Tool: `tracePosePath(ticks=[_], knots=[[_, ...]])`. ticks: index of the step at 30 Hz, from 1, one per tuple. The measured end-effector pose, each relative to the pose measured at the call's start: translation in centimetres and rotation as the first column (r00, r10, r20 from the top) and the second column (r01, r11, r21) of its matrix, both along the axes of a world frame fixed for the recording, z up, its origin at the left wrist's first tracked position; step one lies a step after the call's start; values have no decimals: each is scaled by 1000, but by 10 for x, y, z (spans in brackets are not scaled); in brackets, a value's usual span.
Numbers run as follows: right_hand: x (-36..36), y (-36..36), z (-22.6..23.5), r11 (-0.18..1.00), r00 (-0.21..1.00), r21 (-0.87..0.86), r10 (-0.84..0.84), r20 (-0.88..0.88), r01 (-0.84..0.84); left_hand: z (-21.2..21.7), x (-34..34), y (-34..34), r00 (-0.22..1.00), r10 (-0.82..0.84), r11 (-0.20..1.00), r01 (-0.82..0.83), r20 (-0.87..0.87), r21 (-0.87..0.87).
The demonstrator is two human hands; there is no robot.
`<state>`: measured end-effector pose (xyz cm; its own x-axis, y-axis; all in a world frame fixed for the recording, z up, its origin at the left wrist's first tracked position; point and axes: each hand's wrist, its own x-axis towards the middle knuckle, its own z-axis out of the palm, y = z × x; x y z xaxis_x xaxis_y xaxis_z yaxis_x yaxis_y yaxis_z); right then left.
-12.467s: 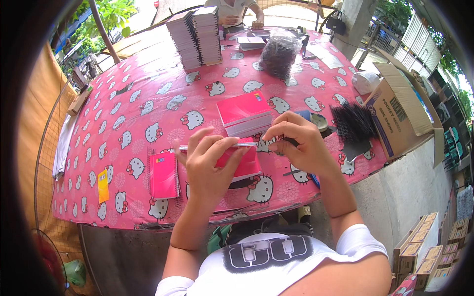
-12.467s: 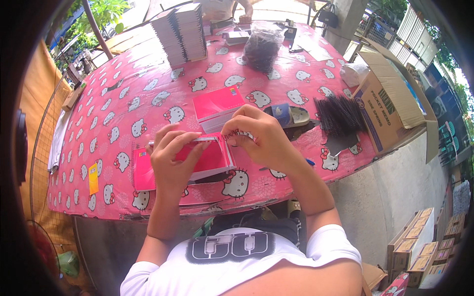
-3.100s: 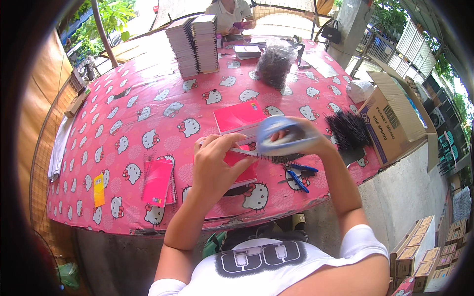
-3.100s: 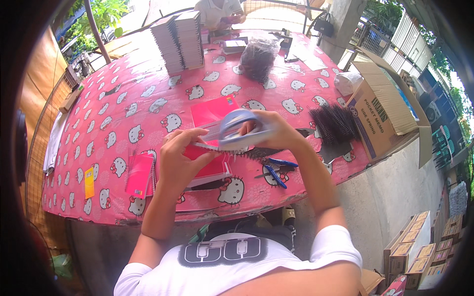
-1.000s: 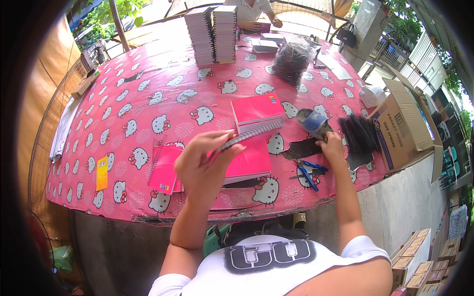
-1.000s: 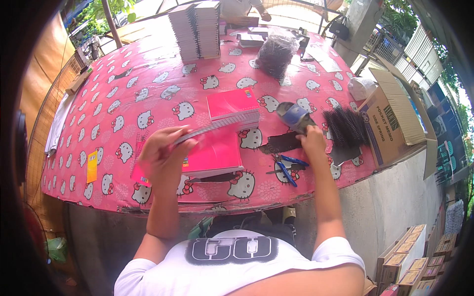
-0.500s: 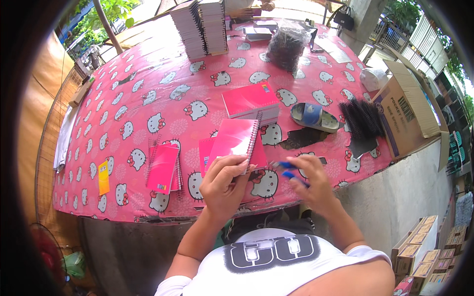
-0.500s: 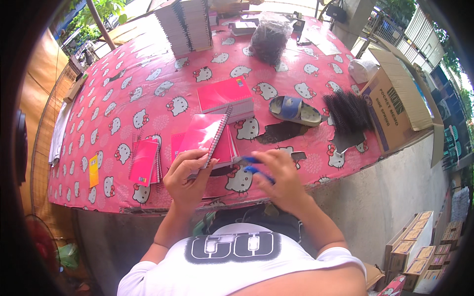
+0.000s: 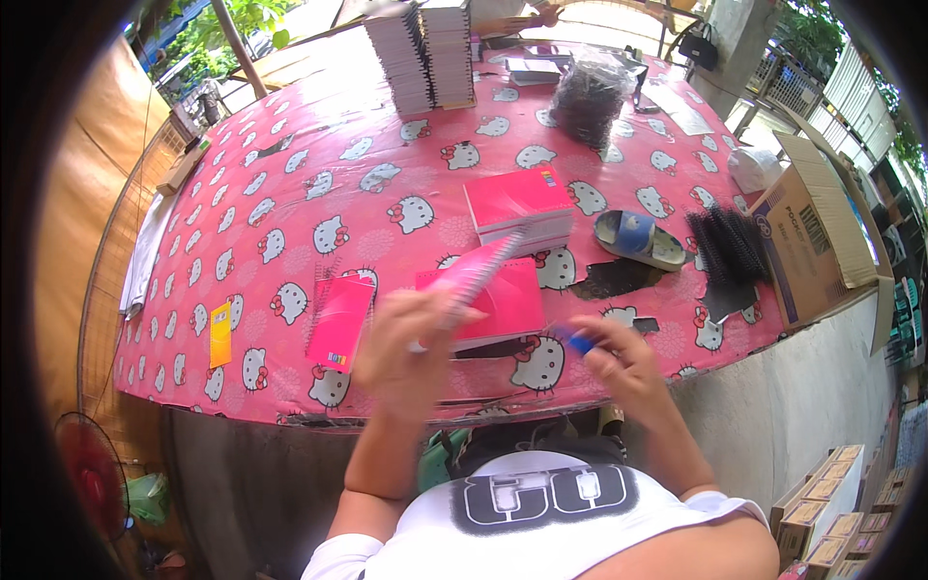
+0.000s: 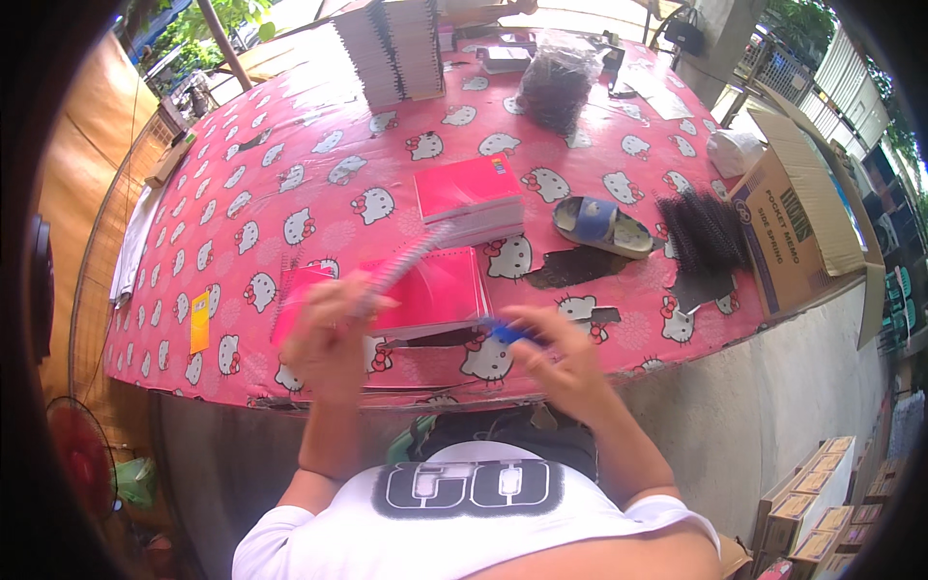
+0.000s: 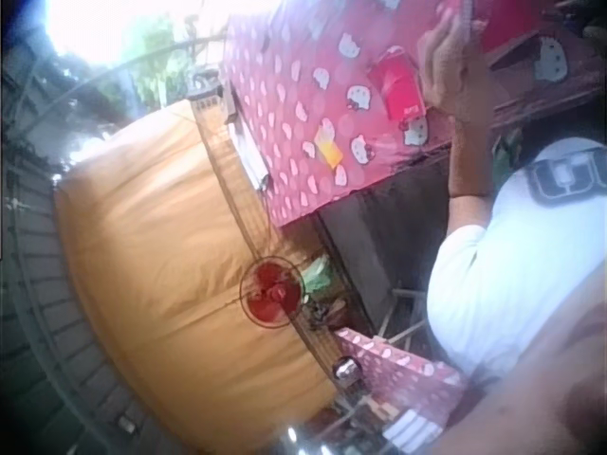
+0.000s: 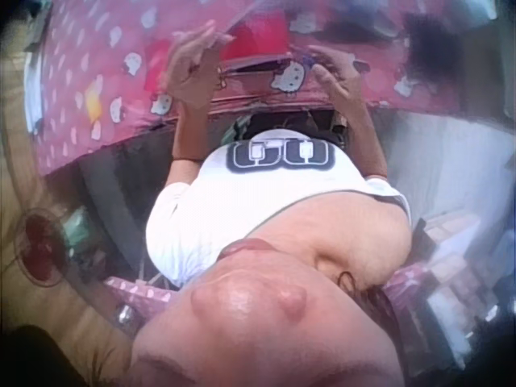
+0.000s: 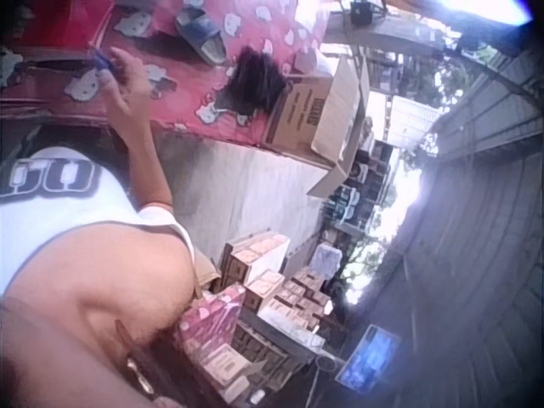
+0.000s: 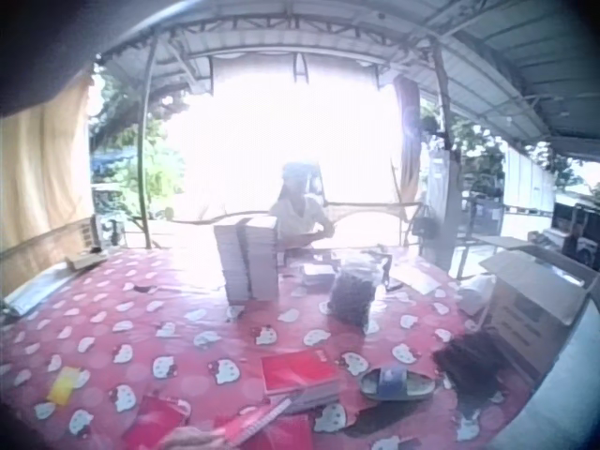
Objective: The person assembles small pink notebooks by inserting wire spirals into the punched holes of the paper stacks and covers, then uses a tool to crimp the ends of the wires.
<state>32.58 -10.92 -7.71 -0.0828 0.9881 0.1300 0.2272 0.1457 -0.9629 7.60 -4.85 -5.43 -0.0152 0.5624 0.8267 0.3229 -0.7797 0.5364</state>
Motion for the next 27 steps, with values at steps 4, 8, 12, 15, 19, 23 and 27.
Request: tracePosePath(ticks=[4,8,12,15,19,23,27], knots=[[55,7,-55,864,690,335,-503,521,377,42,-81,18,933,358,910,-357,33,211],[69,7,-83,892,430,426,-446,785,148,55,-116,55,787,450,891,-431,-421,146],[143,84,-66,675,442,658,-728,523,334,-7,-128,91,504,30,912,-366,-863,-182],[235,136,-65,664,264,463,-698,666,588,-75,-132,94,443,148,933,-358,-884,-23],[250,155,-67,693,160,254,-473,866,675,-57,-129,94,575,16,846,-444,-818,-296],[270,169,-64,699,130,230,-421,898,677,-5,-77,110,839,-111,922,-113,-533,-370],[266,169,-52,680,95,335,-512,854,652,36,4,96,700,-532,737,104,-477,-668]])
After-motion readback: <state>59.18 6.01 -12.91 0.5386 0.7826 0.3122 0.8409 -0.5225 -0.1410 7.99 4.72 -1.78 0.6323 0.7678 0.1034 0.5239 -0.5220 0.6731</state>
